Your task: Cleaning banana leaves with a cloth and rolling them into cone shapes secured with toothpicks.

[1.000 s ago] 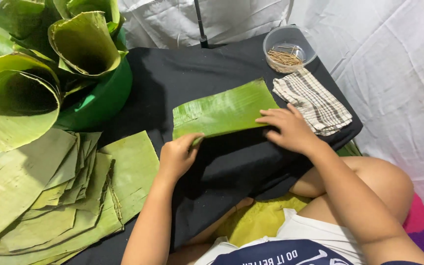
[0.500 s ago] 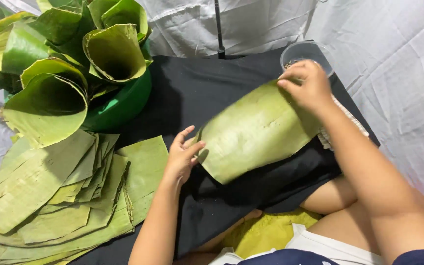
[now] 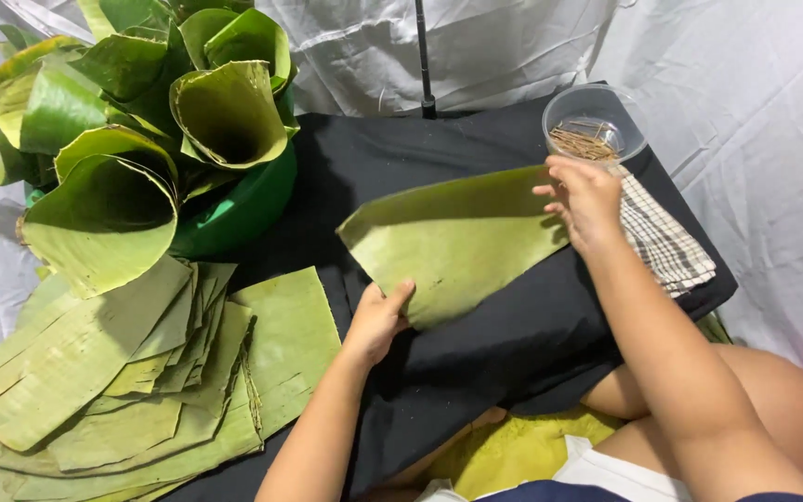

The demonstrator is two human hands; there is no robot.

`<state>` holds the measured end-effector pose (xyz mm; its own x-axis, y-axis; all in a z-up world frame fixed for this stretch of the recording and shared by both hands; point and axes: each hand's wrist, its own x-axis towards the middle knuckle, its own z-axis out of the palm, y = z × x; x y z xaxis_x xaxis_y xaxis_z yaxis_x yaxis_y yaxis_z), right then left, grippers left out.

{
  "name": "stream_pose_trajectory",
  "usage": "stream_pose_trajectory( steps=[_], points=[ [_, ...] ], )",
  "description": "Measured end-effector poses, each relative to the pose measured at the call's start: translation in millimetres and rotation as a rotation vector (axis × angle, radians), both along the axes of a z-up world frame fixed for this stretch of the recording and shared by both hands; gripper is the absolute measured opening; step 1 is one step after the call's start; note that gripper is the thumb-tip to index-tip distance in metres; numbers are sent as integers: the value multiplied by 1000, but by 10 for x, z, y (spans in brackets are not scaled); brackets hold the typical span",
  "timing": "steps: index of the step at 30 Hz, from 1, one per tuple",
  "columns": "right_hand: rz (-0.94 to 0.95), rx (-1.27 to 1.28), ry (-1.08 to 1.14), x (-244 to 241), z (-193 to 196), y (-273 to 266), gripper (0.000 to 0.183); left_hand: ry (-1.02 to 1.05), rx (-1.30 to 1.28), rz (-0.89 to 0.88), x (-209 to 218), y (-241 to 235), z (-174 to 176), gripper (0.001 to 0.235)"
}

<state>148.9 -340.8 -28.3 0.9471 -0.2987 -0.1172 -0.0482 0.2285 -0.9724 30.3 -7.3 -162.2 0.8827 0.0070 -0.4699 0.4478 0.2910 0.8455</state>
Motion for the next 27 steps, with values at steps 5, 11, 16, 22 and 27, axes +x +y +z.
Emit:
stream_pose_trajectory(
  steps=[5,11,16,22,27],
  points=[
    [59,187,95,-296,-221,244,19,75,-27,-48,-220,-242,868,62],
    [123,107,69,-680,-345,630,43,86,8,-74,-237,-272,903,61],
    [184,-642,-63,-956,-259,681,20,57,29,-65,-254,-327,1023,48],
    [292,-1292,-755,-1065,-416,508,24,-233,164,-83,-283,-242,1002,36],
    [578,-828,-674,-1264,-142,499,12,-960,545,-442,-440,-369,1708,58]
  ],
)
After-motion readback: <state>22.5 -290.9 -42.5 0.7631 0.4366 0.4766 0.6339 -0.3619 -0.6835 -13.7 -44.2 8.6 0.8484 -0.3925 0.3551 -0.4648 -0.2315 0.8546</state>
